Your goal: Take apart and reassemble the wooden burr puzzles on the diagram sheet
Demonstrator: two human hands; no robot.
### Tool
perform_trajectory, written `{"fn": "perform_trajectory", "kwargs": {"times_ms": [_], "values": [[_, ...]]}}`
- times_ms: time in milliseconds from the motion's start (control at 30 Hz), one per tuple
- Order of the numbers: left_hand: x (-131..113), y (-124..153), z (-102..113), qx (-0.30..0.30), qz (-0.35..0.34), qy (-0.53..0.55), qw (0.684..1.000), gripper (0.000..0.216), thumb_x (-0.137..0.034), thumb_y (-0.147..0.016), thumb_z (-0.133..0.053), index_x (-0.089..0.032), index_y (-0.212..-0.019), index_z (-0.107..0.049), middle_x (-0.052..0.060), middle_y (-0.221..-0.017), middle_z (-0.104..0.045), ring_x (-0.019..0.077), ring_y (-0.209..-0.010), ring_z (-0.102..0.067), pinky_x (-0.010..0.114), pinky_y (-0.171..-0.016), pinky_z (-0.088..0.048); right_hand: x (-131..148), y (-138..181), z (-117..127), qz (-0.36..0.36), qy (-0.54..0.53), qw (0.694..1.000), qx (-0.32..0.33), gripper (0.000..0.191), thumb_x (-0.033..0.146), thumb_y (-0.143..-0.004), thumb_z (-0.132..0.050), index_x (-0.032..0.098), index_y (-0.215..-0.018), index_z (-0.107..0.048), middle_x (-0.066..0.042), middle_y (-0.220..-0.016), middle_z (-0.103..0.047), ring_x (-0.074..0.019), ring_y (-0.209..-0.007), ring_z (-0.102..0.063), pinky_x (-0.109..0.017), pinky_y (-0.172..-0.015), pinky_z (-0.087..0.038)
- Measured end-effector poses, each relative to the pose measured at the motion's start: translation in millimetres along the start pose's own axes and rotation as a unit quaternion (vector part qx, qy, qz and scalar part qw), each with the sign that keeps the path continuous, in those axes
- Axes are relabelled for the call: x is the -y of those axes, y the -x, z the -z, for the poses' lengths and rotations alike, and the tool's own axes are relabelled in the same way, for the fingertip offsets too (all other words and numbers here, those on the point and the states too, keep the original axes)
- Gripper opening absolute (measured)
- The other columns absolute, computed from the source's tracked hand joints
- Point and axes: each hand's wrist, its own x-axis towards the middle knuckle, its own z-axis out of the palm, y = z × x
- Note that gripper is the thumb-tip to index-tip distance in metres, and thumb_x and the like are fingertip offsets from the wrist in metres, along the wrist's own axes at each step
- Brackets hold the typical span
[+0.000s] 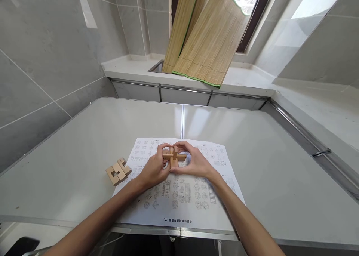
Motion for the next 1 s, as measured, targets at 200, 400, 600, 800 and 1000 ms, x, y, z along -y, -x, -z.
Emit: {"fn": "perform_trajectory", "kwargs": {"times_ms": [200,400,600,800,1000], "values": [[-2,2,0,-0.013,-0.012,-0.004,1.000,0.052,-0.020,-0.094,-0.050,-0.019,-0.141,-0.028,-0.008,-0.072,-0.048,0.0168,-0.061,-0.054,0.028,-0.062,-0.040,-7,11,13,-0.001,-0.074,0.996,-0.053,0.058,0.039,-0.078,-0.089,0.031,-0.128,-0.060,-0.008,-0.137,-0.068,-0.0307,-0.127,-0.064,-0.049,-0.112,-0.049],[0,6,0,0.021,-0.030,-0.059,0.998,0.048,-0.018,-0.096,-0.043,-0.017,-0.142,-0.031,-0.007,-0.074,-0.048,0.0162,-0.061,-0.054,0.027,-0.061,-0.039,-16,56,66,-0.065,-0.050,0.985,-0.151,0.054,0.050,-0.081,-0.086,0.031,-0.127,-0.063,-0.011,-0.142,-0.065,-0.0356,-0.132,-0.062,-0.051,-0.110,-0.050],[-3,9,2,0.076,-0.064,-0.156,0.983,0.040,-0.019,-0.098,-0.042,-0.016,-0.138,-0.045,-0.005,-0.067,-0.055,0.0176,-0.059,-0.057,0.028,-0.060,-0.039,-23,96,94,-0.160,0.162,0.942,-0.247,0.062,0.057,-0.075,-0.087,0.025,-0.122,-0.063,-0.014,-0.133,-0.070,-0.0377,-0.124,-0.066,-0.058,-0.109,-0.049],[-4,9,3,0.082,-0.073,-0.181,0.977,0.037,-0.019,-0.099,-0.042,-0.015,-0.134,-0.055,-0.003,-0.068,-0.061,0.0189,-0.062,-0.061,0.028,-0.060,-0.041,-35,103,94,-0.167,0.325,0.884,-0.290,0.059,0.059,-0.076,-0.081,0.025,-0.119,-0.059,-0.010,-0.118,-0.074,-0.0324,-0.106,-0.073,-0.045,-0.088,-0.058],[-9,9,9,0.080,-0.071,-0.182,0.978,0.031,-0.017,-0.099,-0.043,-0.017,-0.123,-0.062,-0.001,-0.073,-0.066,0.0189,-0.066,-0.065,0.028,-0.061,-0.043,-30,82,91,-0.151,0.443,0.856,-0.218,0.058,0.051,-0.078,-0.076,0.023,-0.125,-0.058,-0.010,-0.119,-0.072,-0.0316,-0.110,-0.071,-0.037,-0.080,-0.053]]}}
